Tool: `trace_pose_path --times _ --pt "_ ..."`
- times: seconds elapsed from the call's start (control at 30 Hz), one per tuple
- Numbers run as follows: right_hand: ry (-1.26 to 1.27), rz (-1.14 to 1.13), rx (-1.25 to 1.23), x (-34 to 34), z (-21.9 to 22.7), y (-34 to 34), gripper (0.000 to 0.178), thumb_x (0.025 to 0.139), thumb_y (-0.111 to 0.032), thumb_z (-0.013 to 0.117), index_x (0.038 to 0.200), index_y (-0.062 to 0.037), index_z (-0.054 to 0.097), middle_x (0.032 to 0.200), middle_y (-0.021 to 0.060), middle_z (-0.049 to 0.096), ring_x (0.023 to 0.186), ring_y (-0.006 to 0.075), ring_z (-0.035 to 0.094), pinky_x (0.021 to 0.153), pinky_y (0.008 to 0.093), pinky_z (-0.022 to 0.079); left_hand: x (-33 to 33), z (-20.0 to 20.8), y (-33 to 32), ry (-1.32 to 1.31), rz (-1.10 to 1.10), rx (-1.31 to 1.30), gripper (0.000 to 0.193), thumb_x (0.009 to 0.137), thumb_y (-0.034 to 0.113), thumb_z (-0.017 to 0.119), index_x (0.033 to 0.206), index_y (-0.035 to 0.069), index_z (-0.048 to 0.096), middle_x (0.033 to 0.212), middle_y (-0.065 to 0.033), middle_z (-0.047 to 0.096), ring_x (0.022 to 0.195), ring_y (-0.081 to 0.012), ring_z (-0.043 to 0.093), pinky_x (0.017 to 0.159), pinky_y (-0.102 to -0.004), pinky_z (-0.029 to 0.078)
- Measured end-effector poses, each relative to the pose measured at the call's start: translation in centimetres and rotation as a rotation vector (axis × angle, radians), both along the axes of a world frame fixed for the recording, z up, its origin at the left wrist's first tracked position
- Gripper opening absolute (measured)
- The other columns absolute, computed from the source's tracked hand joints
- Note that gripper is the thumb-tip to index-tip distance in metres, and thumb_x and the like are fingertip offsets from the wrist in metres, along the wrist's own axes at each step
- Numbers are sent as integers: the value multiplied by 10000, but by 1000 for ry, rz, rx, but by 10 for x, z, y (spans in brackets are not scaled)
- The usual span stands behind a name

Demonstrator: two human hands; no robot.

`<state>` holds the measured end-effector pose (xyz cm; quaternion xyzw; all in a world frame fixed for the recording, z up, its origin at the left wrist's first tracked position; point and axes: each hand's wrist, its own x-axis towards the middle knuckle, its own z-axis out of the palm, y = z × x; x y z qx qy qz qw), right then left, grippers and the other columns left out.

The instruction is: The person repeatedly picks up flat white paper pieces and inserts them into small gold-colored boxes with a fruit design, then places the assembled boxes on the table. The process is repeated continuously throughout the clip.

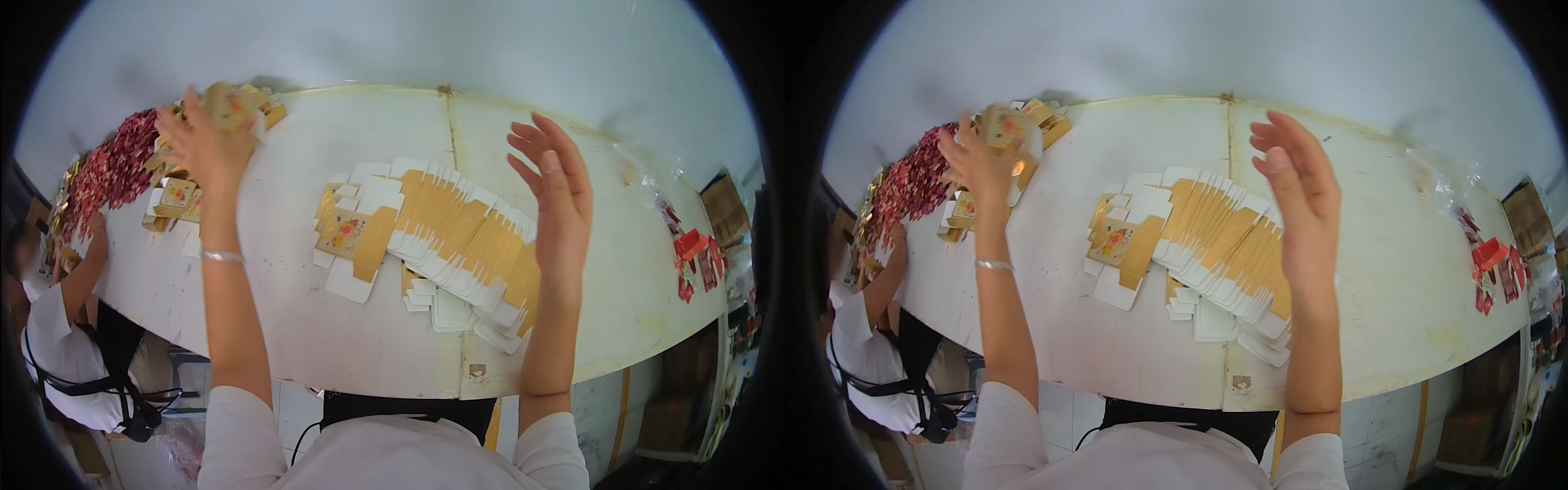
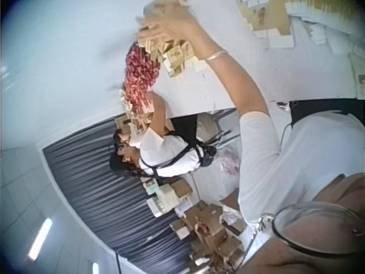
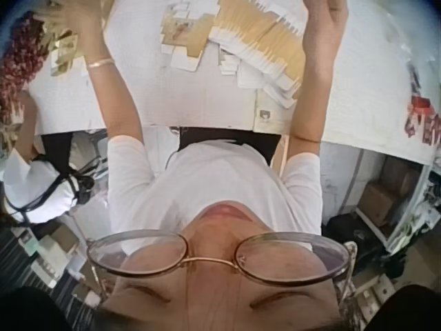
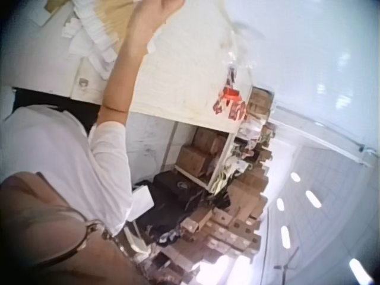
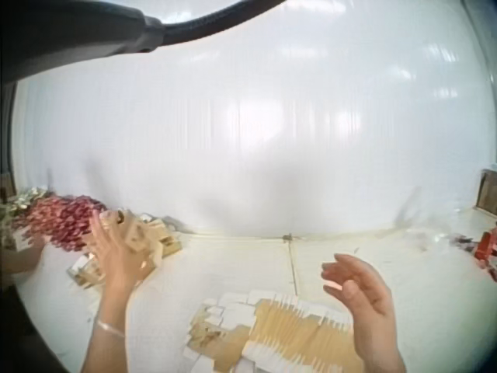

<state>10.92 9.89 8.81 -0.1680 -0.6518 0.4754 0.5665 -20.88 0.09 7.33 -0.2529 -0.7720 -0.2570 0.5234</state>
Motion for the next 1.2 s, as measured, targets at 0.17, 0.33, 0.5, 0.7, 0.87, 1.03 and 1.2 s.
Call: trace_pose_path --times 0.17,0.33,0.5,0.7,0.87,1.03,1.2 --pt "-63 168 -53 -2 -3 3 257 874 -165 521 1088 -28 561 1029 63 582 973 139 521 843 282 417 6 -61 -3 -777 -389 -582 983 656 713 535 1353 69 280 1223 -224 466 1125 -360 464 900 -424 406" --pt "-376 197 64 -16 -17 -2 226 850 -175 555 1014 -22 585 997 79 590 931 169 545 820 294 423 76 -102 3 -947 -435 -942 901 607 669 626 1208 34 407 996 -179 541 901 -289 591 688 -367 491" --pt "-778 117 238 -38 -55 3 276 823 -218 573 1011 -16 584 978 115 578 933 255 541 805 330 430 102 -105 4 -1207 -706 -722 781 638 425 741 1199 19 378 936 -172 604 860 -279 613 659 -370 492" --pt "-1132 227 348 -38 -88 30 345 796 -267 607 1040 -27 562 1024 109 531 944 267 516 793 344 420 127 -88 13 -1323 -1135 -350 608 720 178 710 1182 17 350 894 -138 622 809 -184 614 679 -300 490" --pt "-649 3 477 -37 -65 28 336 747 -296 650 924 -24 562 895 101 510 865 261 504 741 347 421 142 -47 19 -1297 -1539 12 563 751 60 661 1212 45 339 835 -96 608 774 -112 582 672 -268 475" --pt "-620 28 305 -24 -50 38 268 734 -248 674 836 -35 547 797 71 455 875 243 439 760 335 362 158 -42 24 -1029 -1495 -91 675 772 62 647 1321 71 255 760 -30 543 698 -109 524 664 -254 435" --pt "-440 89 353 -26 -47 32 244 727 -191 677 749 -39 487 958 74 507 919 224 428 791 363 346 154 -28 15 -1744 -1800 69 649 813 223 601 1342 79 253 1032 -62 524 913 -137 525 762 -280 444"
